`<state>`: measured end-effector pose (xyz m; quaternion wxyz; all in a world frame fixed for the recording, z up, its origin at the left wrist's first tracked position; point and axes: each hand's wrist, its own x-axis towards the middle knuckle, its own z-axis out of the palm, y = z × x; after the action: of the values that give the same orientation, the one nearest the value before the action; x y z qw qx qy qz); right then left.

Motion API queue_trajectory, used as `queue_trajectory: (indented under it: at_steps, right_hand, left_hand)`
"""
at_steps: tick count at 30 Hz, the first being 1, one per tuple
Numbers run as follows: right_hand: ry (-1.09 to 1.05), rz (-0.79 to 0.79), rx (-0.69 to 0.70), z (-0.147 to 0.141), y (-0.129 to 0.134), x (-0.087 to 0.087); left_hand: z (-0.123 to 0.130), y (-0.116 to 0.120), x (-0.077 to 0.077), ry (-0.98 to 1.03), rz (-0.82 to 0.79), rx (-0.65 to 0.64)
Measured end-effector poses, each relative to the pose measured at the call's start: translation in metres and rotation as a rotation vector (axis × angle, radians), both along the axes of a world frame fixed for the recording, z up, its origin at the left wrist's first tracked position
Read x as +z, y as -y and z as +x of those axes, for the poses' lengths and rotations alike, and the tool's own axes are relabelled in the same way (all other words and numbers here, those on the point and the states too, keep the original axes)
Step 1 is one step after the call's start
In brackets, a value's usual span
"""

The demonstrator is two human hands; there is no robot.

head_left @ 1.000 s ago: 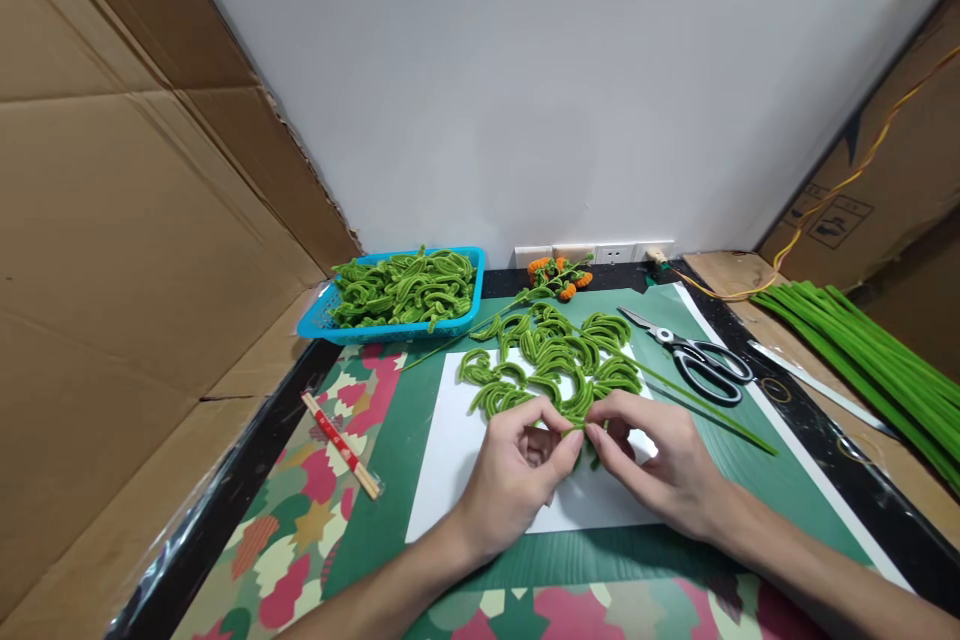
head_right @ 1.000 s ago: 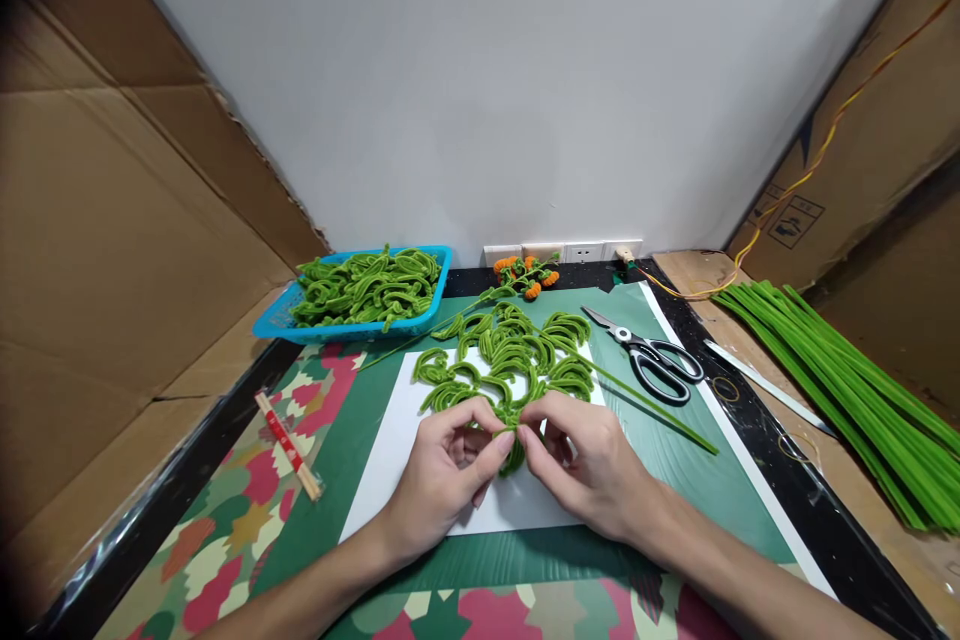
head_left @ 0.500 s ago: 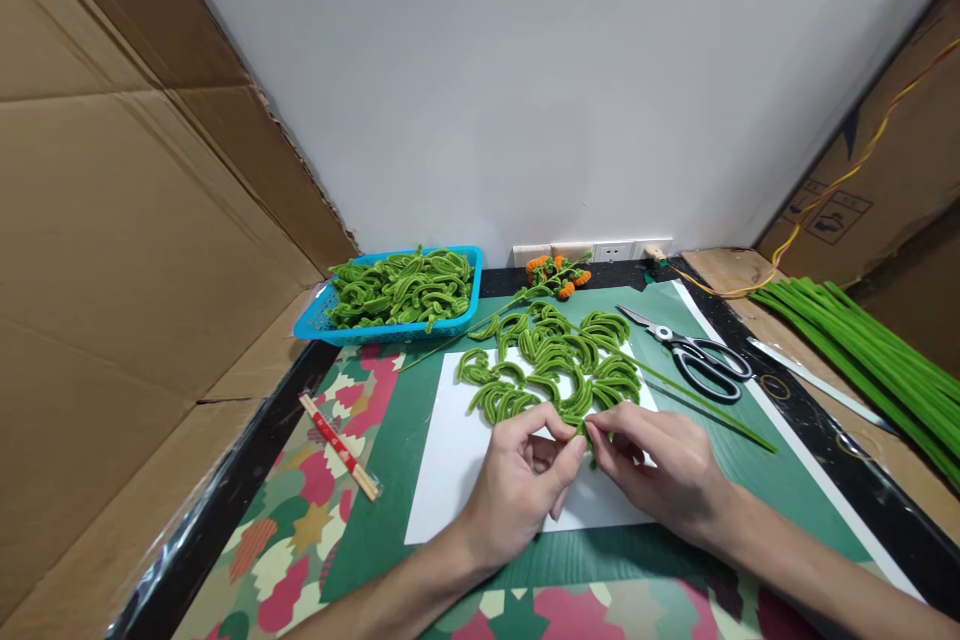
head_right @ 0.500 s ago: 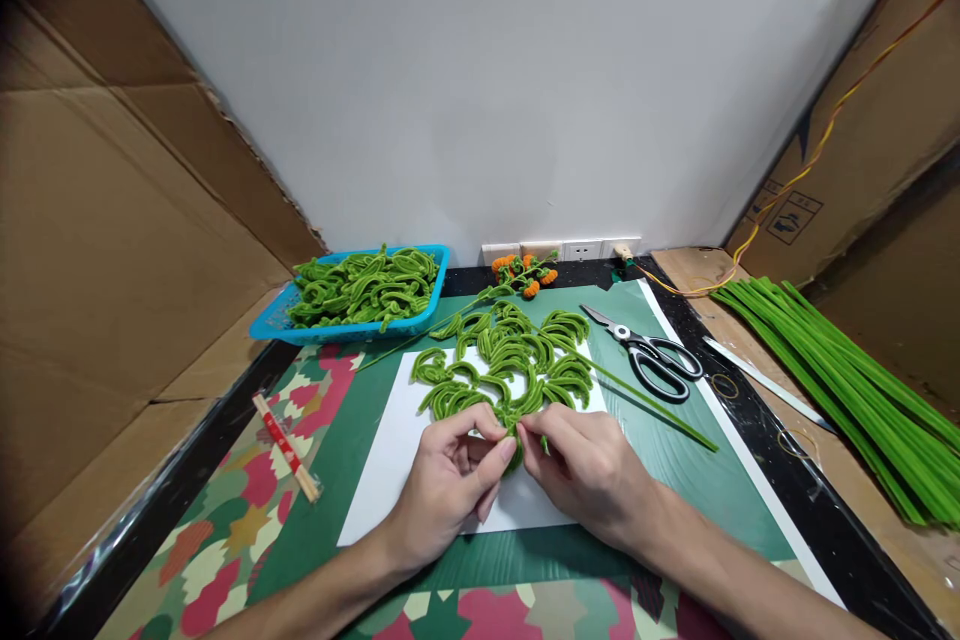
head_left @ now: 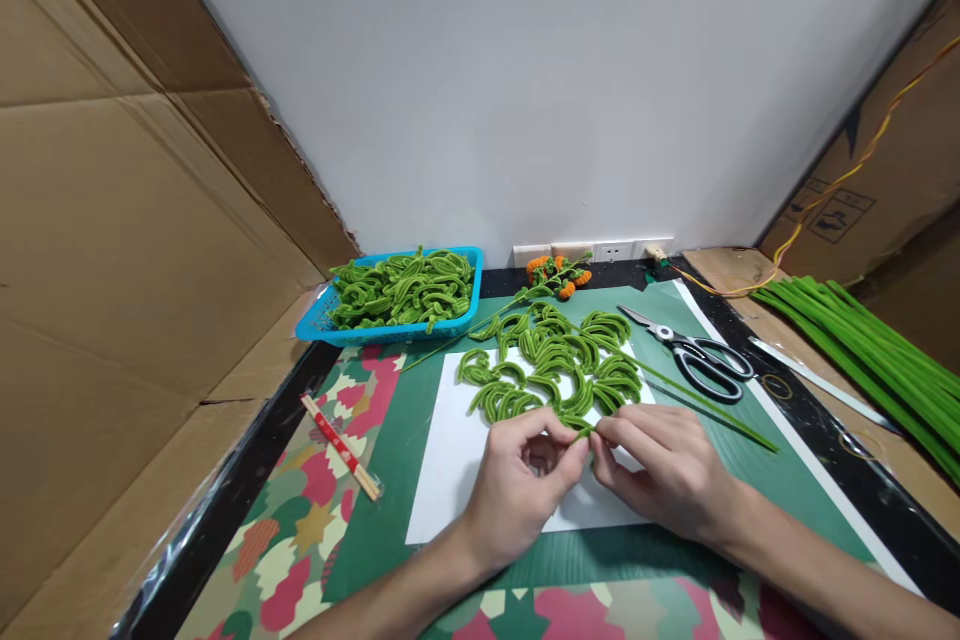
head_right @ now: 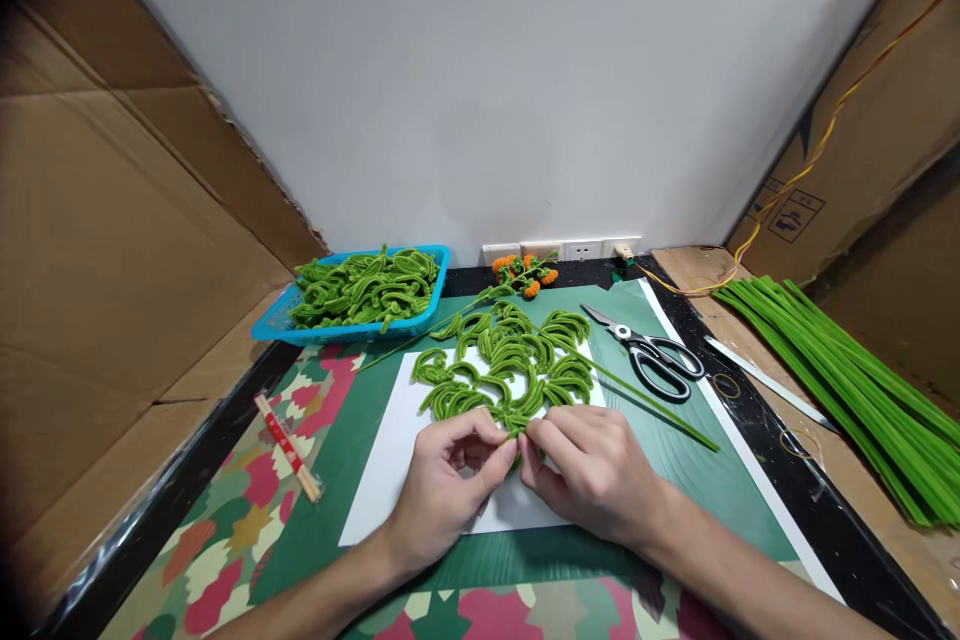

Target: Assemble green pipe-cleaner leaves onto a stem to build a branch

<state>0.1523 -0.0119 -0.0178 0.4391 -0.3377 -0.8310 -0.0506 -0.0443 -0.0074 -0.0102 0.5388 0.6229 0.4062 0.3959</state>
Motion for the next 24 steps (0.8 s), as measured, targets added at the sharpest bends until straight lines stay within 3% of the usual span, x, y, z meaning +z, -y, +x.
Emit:
queue_trajectory:
  at_steps: [8, 17, 24]
  right_hand:
    - [0.071, 0.093, 0.055, 0.0044, 0.0011, -0.0021]
    - [0.098, 0.144, 0.006, 0.0086, 0.0004, 0.0036]
    - [0.081, 0.146, 0.027, 0.0084, -0.0009, 0.0034]
  left_hand:
    - [0.0009, 0.0041, 0.005, -0.086, -0.004, 0.002]
    - [-0.0007, 0.0045, 0.0038, -0.12, 0.029, -0.064]
    - [0.0017, 0.0035, 0.0055, -0.139, 0.073, -0.033]
